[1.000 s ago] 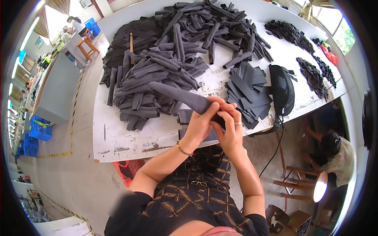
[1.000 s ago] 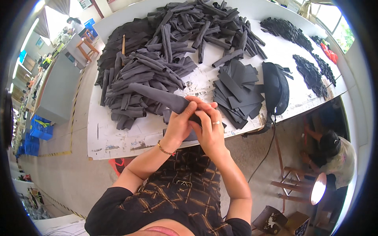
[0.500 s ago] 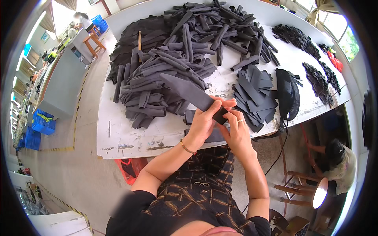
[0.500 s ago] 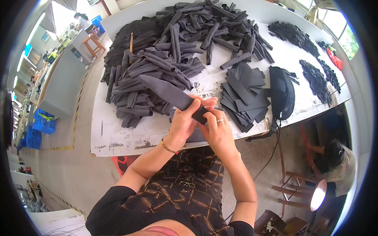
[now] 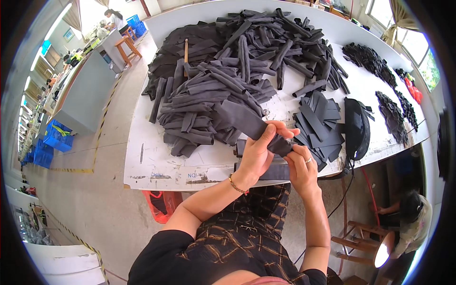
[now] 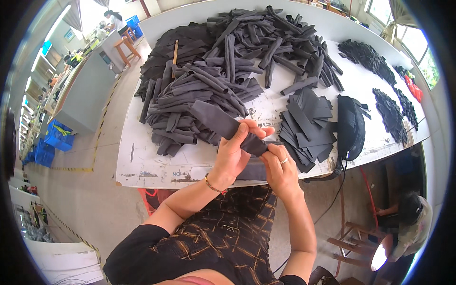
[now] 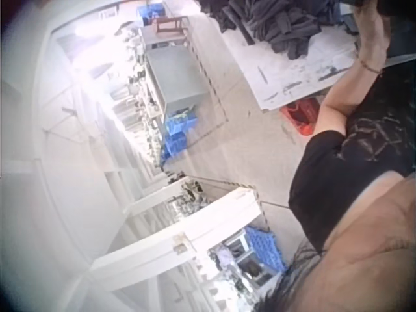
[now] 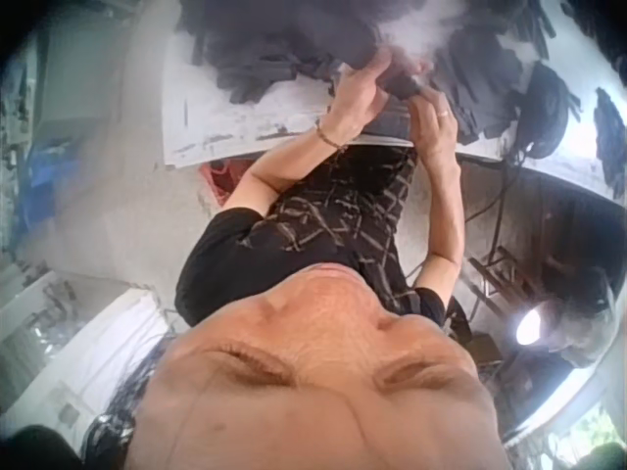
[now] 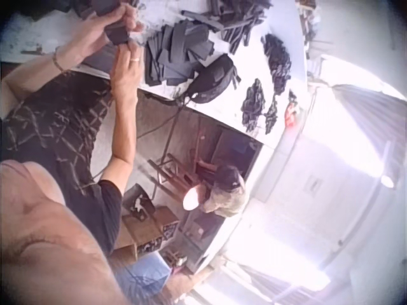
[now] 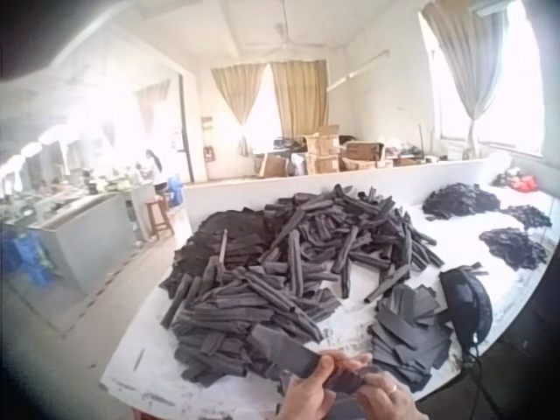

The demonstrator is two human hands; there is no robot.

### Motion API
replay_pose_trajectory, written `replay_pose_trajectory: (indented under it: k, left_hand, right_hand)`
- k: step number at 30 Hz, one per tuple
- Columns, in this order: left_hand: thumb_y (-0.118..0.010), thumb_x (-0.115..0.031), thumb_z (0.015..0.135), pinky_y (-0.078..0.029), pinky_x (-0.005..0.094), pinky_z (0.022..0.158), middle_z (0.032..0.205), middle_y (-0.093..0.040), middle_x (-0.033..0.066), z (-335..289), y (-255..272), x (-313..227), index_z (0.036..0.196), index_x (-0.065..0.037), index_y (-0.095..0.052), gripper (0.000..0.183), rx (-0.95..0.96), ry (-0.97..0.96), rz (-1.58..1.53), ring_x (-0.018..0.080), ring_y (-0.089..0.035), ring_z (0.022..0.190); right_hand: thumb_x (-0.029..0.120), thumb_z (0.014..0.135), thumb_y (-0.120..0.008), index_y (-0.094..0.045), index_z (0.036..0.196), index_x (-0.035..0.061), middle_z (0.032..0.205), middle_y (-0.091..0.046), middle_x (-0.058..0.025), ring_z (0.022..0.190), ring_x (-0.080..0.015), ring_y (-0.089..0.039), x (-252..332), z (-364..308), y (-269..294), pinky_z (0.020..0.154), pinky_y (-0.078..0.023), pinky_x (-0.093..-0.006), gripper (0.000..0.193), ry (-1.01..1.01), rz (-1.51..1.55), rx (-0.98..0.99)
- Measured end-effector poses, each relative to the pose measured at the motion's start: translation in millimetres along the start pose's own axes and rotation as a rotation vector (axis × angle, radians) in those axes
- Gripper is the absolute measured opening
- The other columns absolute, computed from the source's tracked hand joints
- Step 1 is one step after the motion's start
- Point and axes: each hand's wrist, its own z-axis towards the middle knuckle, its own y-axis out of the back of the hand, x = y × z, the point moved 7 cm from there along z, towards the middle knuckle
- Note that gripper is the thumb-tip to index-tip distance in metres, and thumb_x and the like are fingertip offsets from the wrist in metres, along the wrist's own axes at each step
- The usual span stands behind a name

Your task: The person inserts a dark gray fabric tube into a flat dark gray fabric piece, aligning the edges and smoothing the seam. They repeat this process with multiple fabric pieces, stacking the assembled units on the table.

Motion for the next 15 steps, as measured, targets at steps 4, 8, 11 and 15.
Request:
replay_pose_trajectory:
  k: [4, 8, 11, 15]
  left_hand:
    - [-0.054, -0.026, 0.103, -0.044, 0.0450, 0.103, 0.095, -0.071, 0.0102, -4.2, 1.6, 4.9, 0.112, -0.004, -0.060, 0.025, 0.019, -0.011, -0.038, 0.0325, -0.064, 0.114]
    - [-0.055, -0.028, 0.101, -0.044, 0.0472, 0.104, 0.095, -0.071, 0.0102, -5.9, 4.2, 8.7, 0.111, -0.006, -0.061, 0.025, 0.027, 0.004, -0.034, 0.0339, -0.063, 0.115]
    - [-0.057, -0.029, 0.100, -0.045, 0.0478, 0.104, 0.095, -0.072, 0.0099, -6.9, 5.7, 10.2, 0.111, -0.006, -0.061, 0.025, 0.009, 0.022, -0.043, 0.0340, -0.063, 0.115]
    - [-0.057, -0.030, 0.100, -0.047, 0.0467, 0.103, 0.095, -0.071, 0.0095, -7.9, 7.8, 12.3, 0.111, -0.006, -0.061, 0.026, -0.014, 0.050, -0.054, 0.0328, -0.063, 0.116]
  right_hand:
    - [-0.009, 0.074, -0.073, -0.058, 0.096, -0.0019, 0.102, -0.056, -0.0158, 0.076, -0.0328, -0.059, 0.7, 0.4, -1.9, 0.061, -0.050, -0.0407, 0.028, 0.006, 0.027, -0.017]
    - [-0.009, 0.074, -0.072, -0.057, 0.095, -0.0016, 0.102, -0.056, -0.0156, 0.076, -0.0330, -0.060, 0.7, 2.0, -3.8, 0.062, -0.050, -0.0408, 0.027, 0.014, 0.044, -0.015]
    - [-0.009, 0.074, -0.072, -0.057, 0.095, -0.0011, 0.101, -0.056, -0.0152, 0.077, -0.0330, -0.060, -0.6, 3.5, -6.2, 0.062, -0.050, -0.0409, 0.027, 0.007, 0.047, 0.013]
    - [-0.009, 0.074, -0.072, -0.057, 0.095, -0.0005, 0.100, -0.057, -0.0142, 0.077, -0.0325, -0.060, -0.9, 4.8, -9.1, 0.062, -0.050, -0.0408, 0.027, 0.024, 0.041, -0.005]
